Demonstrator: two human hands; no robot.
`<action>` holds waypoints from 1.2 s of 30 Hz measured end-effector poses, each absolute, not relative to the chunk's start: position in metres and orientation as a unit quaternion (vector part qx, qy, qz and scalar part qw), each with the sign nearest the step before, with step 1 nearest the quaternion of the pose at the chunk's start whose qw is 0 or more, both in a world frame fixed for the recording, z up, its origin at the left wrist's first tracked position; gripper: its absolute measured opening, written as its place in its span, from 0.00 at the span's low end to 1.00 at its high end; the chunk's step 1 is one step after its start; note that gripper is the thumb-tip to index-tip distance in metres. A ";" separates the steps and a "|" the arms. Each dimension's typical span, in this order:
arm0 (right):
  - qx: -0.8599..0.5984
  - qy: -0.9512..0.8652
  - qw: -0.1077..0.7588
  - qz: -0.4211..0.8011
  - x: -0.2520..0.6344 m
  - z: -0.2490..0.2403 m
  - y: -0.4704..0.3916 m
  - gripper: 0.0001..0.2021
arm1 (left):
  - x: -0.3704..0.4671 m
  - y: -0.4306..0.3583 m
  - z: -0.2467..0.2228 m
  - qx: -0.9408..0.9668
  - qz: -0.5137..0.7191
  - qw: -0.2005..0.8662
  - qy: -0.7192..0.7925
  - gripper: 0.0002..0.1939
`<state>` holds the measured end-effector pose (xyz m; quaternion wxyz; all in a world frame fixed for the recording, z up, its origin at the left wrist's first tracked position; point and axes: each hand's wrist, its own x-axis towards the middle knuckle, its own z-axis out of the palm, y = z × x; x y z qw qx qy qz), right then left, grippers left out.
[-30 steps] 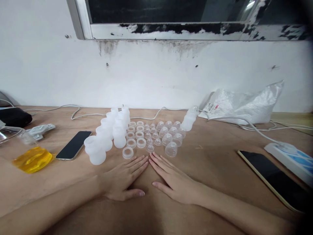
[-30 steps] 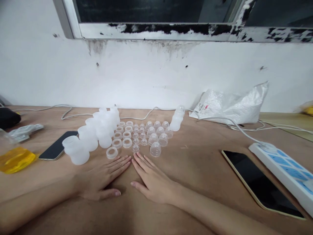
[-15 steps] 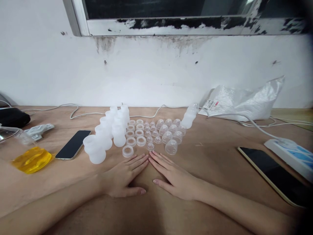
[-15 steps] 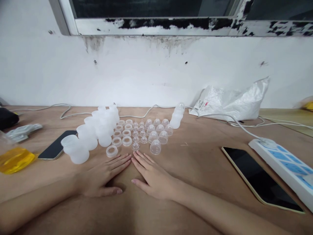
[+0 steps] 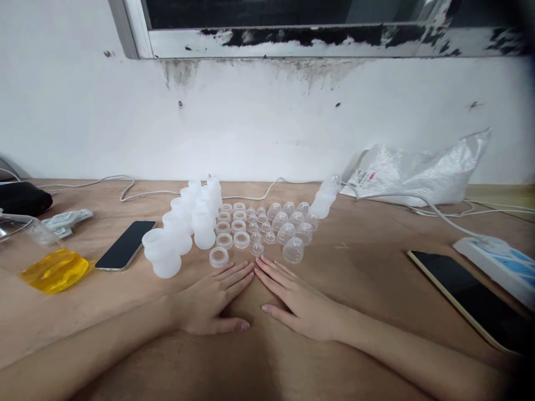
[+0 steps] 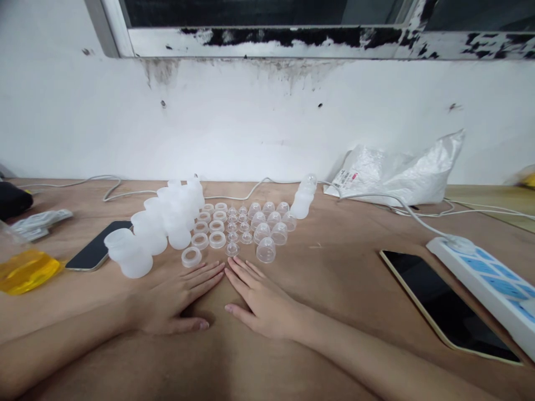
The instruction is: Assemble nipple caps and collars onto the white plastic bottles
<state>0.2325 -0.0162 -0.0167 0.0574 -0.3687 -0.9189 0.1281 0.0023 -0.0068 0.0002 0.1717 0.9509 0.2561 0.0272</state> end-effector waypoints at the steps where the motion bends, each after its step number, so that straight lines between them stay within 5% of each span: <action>1: -0.369 -0.919 0.056 0.128 0.232 -0.017 -0.016 0.32 | 0.002 -0.007 0.000 0.951 0.027 0.172 0.255 0.40; 11: -0.375 -0.901 0.142 0.168 0.235 -0.019 -0.017 0.29 | 0.002 -0.009 -0.004 0.953 0.077 0.129 0.264 0.37; 16: -0.467 -0.820 0.284 0.172 0.225 -0.008 -0.003 0.19 | 0.004 -0.003 -0.005 0.911 0.225 -0.017 0.346 0.12; 21: -0.537 -0.780 0.257 0.192 0.209 -0.009 0.021 0.28 | 0.008 0.000 -0.006 0.859 0.179 -0.181 0.445 0.13; 28: -0.528 -0.814 0.219 0.104 0.201 -0.020 0.037 0.07 | 0.011 -0.006 -0.009 0.846 0.092 -0.159 0.501 0.10; 36: -0.476 -0.845 0.231 0.073 0.203 -0.014 0.020 0.07 | 0.009 -0.004 -0.011 0.855 0.116 -0.077 0.499 0.08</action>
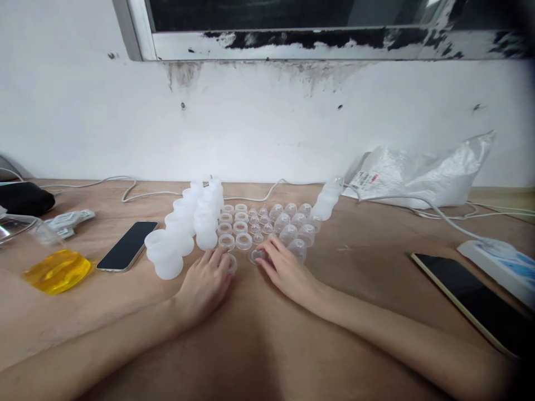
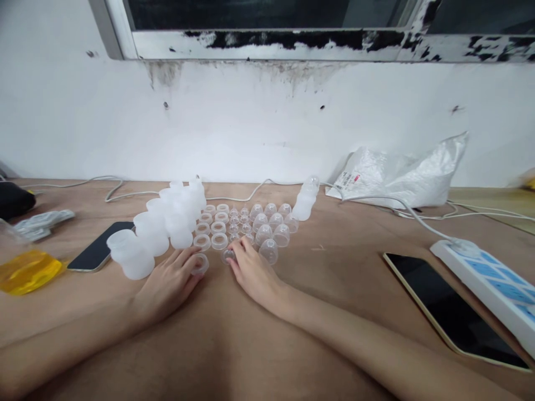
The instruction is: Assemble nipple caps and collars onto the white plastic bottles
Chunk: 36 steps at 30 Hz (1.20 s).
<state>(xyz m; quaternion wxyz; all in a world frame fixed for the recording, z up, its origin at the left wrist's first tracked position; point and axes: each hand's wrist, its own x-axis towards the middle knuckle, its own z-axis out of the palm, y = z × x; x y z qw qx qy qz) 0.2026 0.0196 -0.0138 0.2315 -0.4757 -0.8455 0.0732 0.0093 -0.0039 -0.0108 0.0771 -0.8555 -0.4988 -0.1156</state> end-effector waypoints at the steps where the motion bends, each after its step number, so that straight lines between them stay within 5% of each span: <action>1: -0.474 -0.848 0.224 0.071 0.202 -0.013 0.016 0.07 | 0.009 -0.004 -0.011 -0.855 -0.120 0.059 -0.502 0.08; 8: -0.493 -0.846 0.189 0.076 0.201 -0.016 0.009 0.12 | 0.007 -0.001 -0.016 -0.858 -0.189 -0.030 -0.477 0.05; 13: -0.475 -0.829 0.266 0.127 0.203 -0.014 0.012 0.10 | 0.010 0.003 -0.013 -0.808 -0.310 -0.179 -0.468 0.08; 17: -0.470 -0.787 0.339 0.213 0.204 -0.008 0.015 0.10 | 0.024 0.007 -0.006 -0.712 -0.451 -0.343 -0.414 0.11; 20: -0.473 -0.725 0.359 0.349 0.202 -0.007 0.017 0.10 | 0.035 0.011 -0.008 -0.687 -0.508 -0.372 -0.364 0.14; 26: -0.426 -0.565 0.423 0.566 0.195 -0.019 0.020 0.15 | 0.040 0.015 -0.021 -0.686 -0.493 -0.414 -0.340 0.20; 36: -0.377 -0.538 0.464 0.594 0.195 -0.021 0.014 0.18 | 0.039 0.017 -0.021 -0.664 -0.459 -0.480 -0.344 0.18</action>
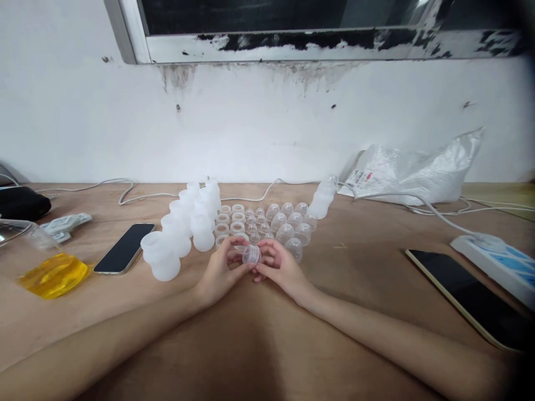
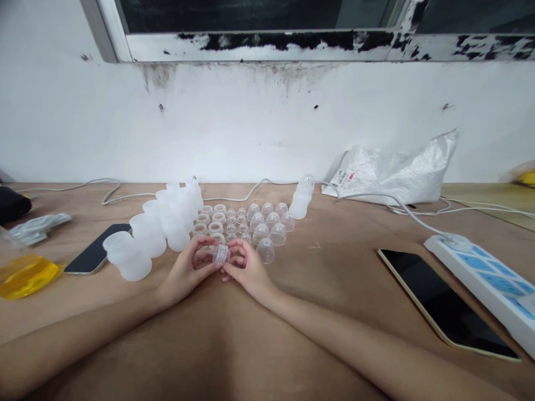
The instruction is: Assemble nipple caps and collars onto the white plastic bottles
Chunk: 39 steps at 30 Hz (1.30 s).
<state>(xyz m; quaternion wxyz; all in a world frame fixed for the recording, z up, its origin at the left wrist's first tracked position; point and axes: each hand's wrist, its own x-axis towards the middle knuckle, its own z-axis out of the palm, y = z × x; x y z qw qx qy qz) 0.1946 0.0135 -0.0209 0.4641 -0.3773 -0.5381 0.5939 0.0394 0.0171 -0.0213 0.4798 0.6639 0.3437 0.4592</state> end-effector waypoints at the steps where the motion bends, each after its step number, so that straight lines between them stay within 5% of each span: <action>1: -0.363 -0.547 0.470 0.591 0.195 -0.020 0.013 0.19 | 0.040 0.017 -0.021 0.658 0.458 0.489 0.346 0.18; 9: -0.336 -0.588 0.466 0.568 0.198 -0.017 0.013 0.13 | 0.038 0.018 -0.020 0.686 0.467 0.438 0.345 0.16; 18: -0.455 -0.619 0.472 0.431 0.197 -0.026 0.017 0.13 | 0.041 0.014 -0.015 0.634 0.437 0.590 0.243 0.16; 24: -0.392 -0.611 0.453 0.518 0.194 -0.022 0.013 0.15 | 0.040 0.015 -0.015 0.659 0.461 0.527 0.274 0.12; 30: -0.411 -0.615 0.474 0.478 0.195 -0.024 0.012 0.13 | 0.039 0.016 -0.020 0.681 0.482 0.423 0.352 0.11; 39: -0.421 -0.671 0.441 0.422 0.186 -0.021 0.008 0.07 | 0.041 0.015 -0.019 0.677 0.445 0.438 0.389 0.09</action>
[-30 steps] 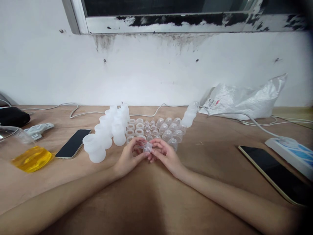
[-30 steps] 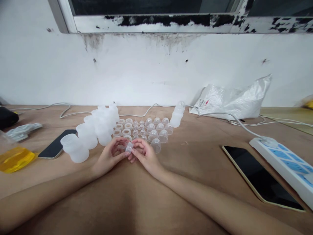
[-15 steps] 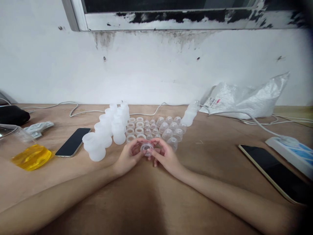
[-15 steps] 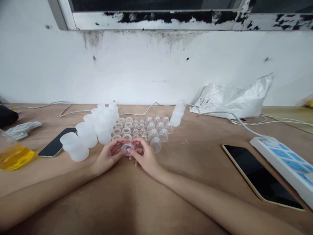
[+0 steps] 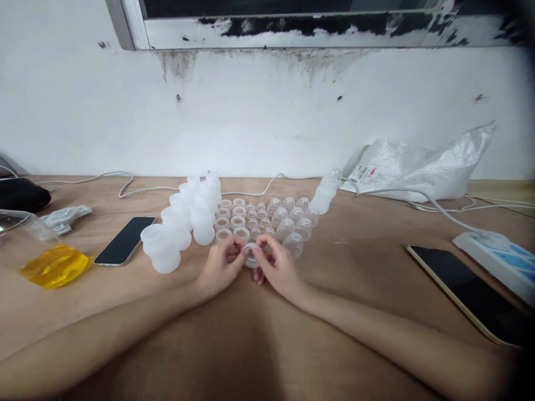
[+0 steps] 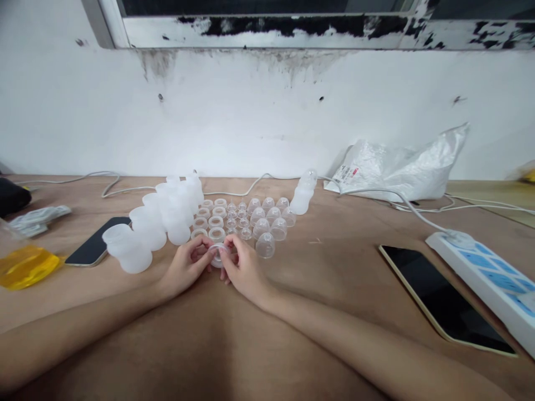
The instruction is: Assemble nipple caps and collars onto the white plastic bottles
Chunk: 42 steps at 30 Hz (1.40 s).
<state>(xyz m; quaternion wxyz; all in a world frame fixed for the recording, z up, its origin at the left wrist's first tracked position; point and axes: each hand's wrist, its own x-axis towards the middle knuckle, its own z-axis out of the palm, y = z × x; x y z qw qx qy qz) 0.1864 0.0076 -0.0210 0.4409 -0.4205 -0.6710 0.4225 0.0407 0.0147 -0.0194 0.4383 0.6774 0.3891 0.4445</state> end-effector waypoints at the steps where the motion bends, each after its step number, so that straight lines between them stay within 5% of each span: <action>1: -0.421 -0.674 0.436 0.422 0.186 -0.021 0.008 0.07 | 0.041 0.015 -0.020 0.674 0.440 0.447 0.390 0.09; 20: -0.419 -0.643 0.442 0.464 0.185 -0.023 0.014 0.07 | 0.041 0.019 -0.023 0.667 0.427 0.466 0.394 0.10; 28: -0.368 -0.575 0.510 0.523 0.188 -0.022 0.017 0.12 | 0.043 0.022 -0.020 0.600 0.479 0.531 0.359 0.10; 42: -0.377 -0.593 0.496 0.510 0.188 -0.028 0.017 0.09 | 0.042 0.022 -0.021 0.639 0.471 0.467 0.390 0.07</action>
